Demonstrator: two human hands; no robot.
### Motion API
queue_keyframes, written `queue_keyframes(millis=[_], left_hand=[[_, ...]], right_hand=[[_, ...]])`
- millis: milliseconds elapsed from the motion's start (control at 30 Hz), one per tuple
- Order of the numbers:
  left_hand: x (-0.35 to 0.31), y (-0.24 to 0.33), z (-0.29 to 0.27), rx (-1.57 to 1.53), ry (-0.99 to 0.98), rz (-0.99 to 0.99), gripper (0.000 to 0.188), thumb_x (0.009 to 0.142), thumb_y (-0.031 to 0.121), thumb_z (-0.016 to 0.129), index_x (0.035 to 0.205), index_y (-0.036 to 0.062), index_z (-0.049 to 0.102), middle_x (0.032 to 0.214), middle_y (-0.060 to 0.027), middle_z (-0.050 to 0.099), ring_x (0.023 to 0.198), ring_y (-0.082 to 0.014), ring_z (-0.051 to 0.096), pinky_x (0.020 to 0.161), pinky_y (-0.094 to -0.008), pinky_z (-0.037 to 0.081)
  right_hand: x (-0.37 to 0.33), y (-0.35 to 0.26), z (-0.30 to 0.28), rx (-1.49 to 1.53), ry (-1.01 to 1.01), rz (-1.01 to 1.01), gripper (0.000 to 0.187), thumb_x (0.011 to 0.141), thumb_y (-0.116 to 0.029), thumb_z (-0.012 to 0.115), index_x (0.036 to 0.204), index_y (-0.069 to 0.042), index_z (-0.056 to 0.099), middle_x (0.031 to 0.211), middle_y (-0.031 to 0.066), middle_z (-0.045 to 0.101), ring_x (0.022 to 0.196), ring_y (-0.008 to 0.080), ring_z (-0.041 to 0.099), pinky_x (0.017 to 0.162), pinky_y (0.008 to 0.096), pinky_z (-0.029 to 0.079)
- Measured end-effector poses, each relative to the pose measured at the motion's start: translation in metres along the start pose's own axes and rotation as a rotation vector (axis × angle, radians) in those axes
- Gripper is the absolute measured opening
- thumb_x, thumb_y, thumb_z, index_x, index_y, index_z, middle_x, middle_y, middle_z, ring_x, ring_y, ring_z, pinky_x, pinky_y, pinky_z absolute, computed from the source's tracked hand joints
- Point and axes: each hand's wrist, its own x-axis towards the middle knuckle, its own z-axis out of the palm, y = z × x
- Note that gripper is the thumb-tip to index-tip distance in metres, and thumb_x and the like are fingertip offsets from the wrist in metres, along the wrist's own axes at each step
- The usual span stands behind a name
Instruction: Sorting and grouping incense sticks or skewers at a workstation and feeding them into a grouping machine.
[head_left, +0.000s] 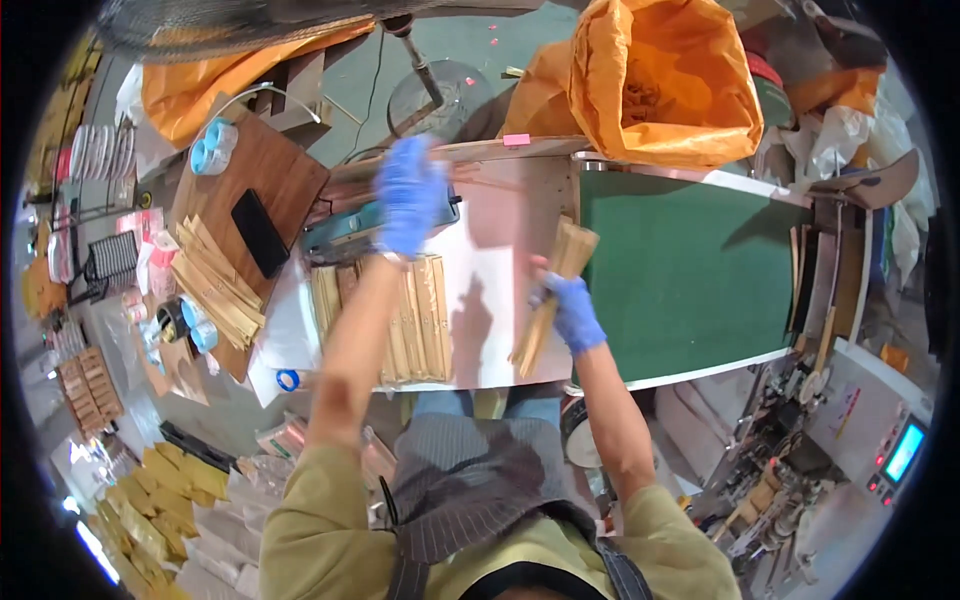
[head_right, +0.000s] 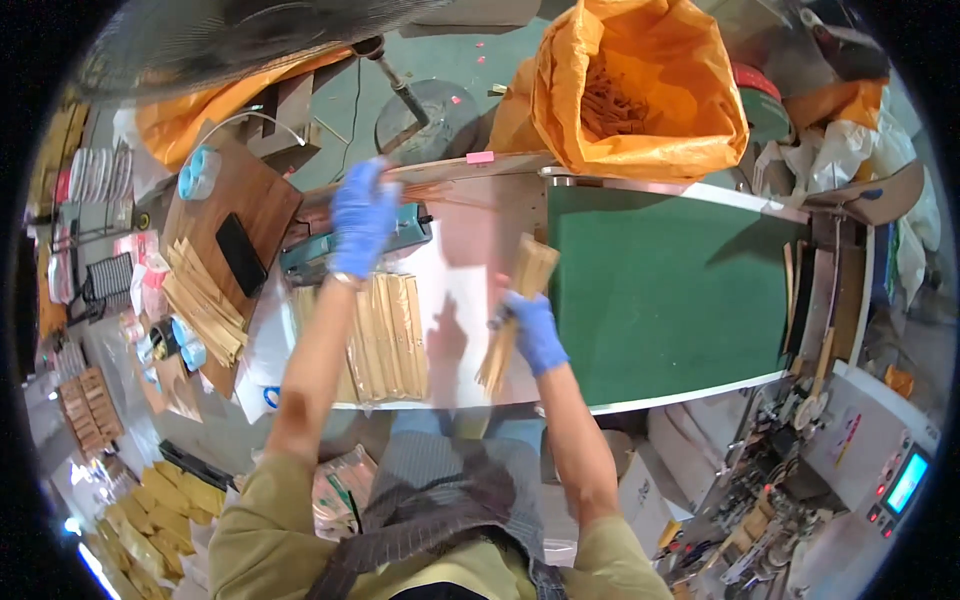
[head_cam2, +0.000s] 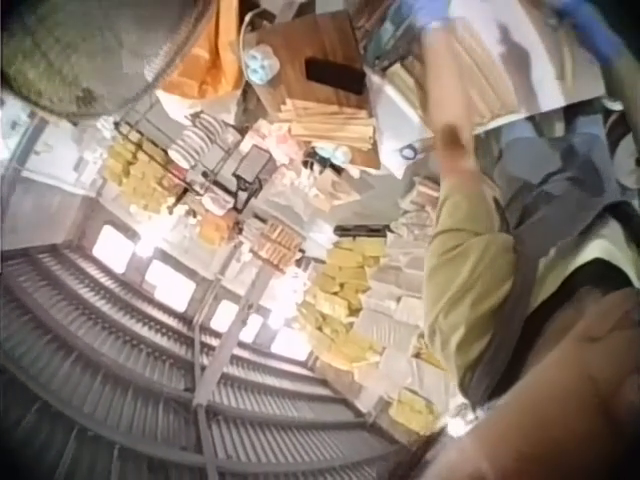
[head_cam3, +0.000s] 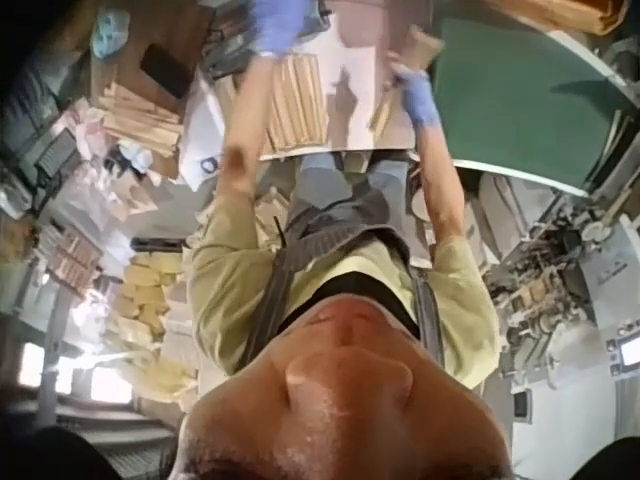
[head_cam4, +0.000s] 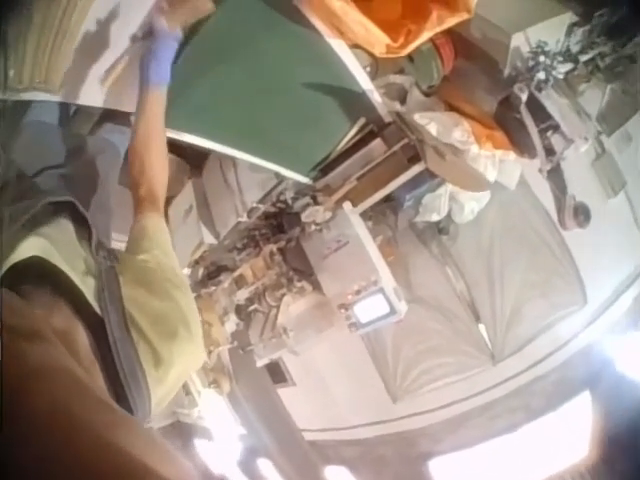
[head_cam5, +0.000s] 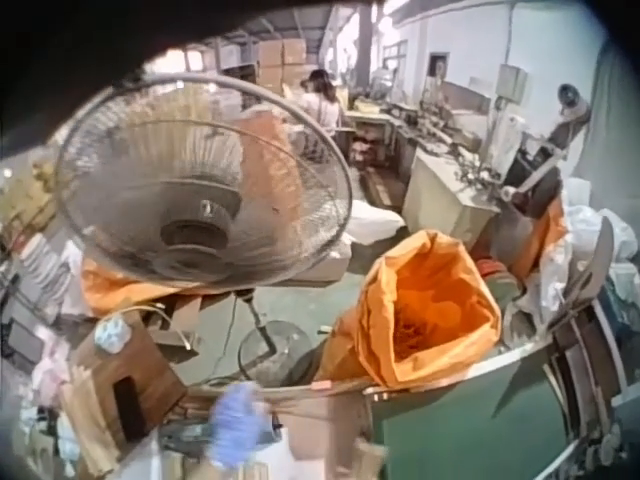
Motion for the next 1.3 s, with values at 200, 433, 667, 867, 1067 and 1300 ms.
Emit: queue_keyframes(millis=[200,433,667,867,1067,1300], left_hand=[[-0.053,-0.166,0.027,0.208,-0.779,-0.212,0.032,0.079,0.031,0.048,0.101,0.0082,0.056,0.098,-0.0155,0.057,0.094,-0.0313,0.053,0.083,-0.0386,0.041],[-0.01,-0.139,0.037,0.342,-1.003,0.02,0.03,0.073,0.02,0.053,0.1,0.0064,0.054,0.098,-0.0151,0.056,0.086,-0.0284,0.055,0.076,-0.0356,0.044],[-0.022,-0.129,0.098,0.694,-0.911,0.34,0.054,0.067,0.022,0.056,0.114,0.001,0.043,0.116,-0.0166,0.044,0.108,-0.0303,0.044,0.09,-0.0403,0.035],[-0.025,-0.189,0.041,0.739,-0.911,0.26,0.062,0.062,0.026,0.066,0.113,0.0002,0.043,0.117,-0.0184,0.041,0.11,-0.0315,0.04,0.094,-0.0394,0.033],[-0.033,-0.198,0.044,0.736,-0.837,0.46,0.055,0.067,0.023,0.06,0.115,0.0,0.042,0.118,-0.0188,0.042,0.108,-0.0319,0.043,0.093,-0.0387,0.034],[-0.046,-0.202,0.087,0.93,-0.801,0.432,0.033,0.079,0.013,0.04,0.11,0.0013,0.046,0.111,-0.0196,0.047,0.101,-0.0321,0.047,0.087,-0.043,0.037]], right_hand=[[0.153,0.045,0.064,-0.559,0.005,-0.098,0.029,0.074,-0.022,0.06,0.096,-0.003,0.059,0.065,0.0061,0.055,0.058,0.0114,0.05,0.05,0.0286,0.041],[0.113,0.089,0.067,-0.555,-0.063,-0.103,0.027,0.073,-0.018,0.06,0.096,-0.003,0.059,0.07,0.0079,0.058,0.065,0.0137,0.053,0.06,0.0287,0.044],[0.2,0.098,-0.058,-0.844,0.54,-0.531,0.02,0.075,-0.016,0.053,0.06,-0.007,0.043,0.05,0.0067,0.048,0.042,0.0156,0.049,0.037,0.0293,0.037],[0.25,0.048,0.009,-0.598,0.82,-0.372,0.028,0.073,-0.025,0.057,0.067,0.001,0.051,0.056,0.0129,0.051,0.05,0.0222,0.052,0.047,0.0371,0.04],[0.227,0.056,0.044,-0.085,0.436,-0.102,0.012,0.073,-0.013,0.058,0.078,-0.003,0.053,0.058,0.0083,0.05,0.046,0.0211,0.048,0.041,0.035,0.041],[0.178,0.062,0.019,0.121,0.095,0.142,0.011,0.078,-0.011,0.055,0.083,-0.001,0.056,0.051,0.005,0.046,0.04,0.0171,0.046,0.037,0.0308,0.042]])
